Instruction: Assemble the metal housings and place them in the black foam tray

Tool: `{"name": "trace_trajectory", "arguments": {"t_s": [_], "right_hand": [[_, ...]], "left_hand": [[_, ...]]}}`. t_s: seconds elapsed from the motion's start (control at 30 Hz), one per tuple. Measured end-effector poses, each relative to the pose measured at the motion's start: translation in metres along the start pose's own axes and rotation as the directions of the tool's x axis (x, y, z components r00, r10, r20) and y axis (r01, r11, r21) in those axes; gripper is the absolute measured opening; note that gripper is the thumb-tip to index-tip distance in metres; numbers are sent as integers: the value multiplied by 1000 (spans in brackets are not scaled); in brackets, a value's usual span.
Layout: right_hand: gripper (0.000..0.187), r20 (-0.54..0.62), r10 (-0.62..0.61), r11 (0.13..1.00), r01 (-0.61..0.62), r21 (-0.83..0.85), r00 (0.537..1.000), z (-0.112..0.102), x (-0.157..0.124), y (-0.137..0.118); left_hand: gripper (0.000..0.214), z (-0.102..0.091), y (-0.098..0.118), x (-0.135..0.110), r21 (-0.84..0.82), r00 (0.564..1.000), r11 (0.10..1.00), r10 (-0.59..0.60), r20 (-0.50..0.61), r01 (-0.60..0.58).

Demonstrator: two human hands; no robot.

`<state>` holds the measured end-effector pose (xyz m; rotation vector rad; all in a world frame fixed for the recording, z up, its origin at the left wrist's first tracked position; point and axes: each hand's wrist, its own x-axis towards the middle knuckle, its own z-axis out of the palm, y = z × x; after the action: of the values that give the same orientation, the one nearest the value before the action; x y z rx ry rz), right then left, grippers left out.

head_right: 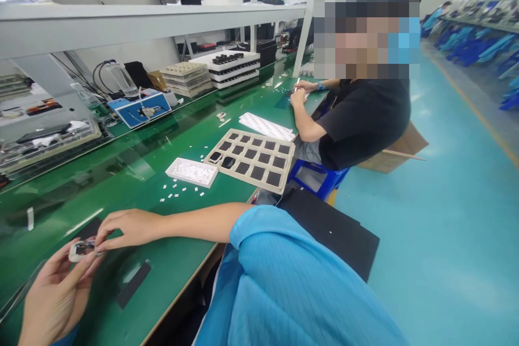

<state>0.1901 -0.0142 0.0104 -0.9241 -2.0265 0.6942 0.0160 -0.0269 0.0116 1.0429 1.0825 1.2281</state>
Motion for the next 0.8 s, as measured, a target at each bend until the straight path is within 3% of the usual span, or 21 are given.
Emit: {"name": "trace_trajectory", "arguments": {"t_s": [0.27, 0.63, 0.8], "right_hand": [[13, -56, -106, 990, 99, -105, 993, 10, -1, 10], [7, -72, -123, 982, 110, -156, 990, 11, -3, 12], [6, -144, -151, 979, 129, -155, 978, 19, -1, 14]], "left_hand": [[61, 2, -1, -1, -3, 999, 1000, 21, -50, -21], [56, 4, -8, -1, -20, 994, 994, 106, -29, -107], [56, 3, -10, 0, -30, 989, 989, 144, 18, -143]]}}
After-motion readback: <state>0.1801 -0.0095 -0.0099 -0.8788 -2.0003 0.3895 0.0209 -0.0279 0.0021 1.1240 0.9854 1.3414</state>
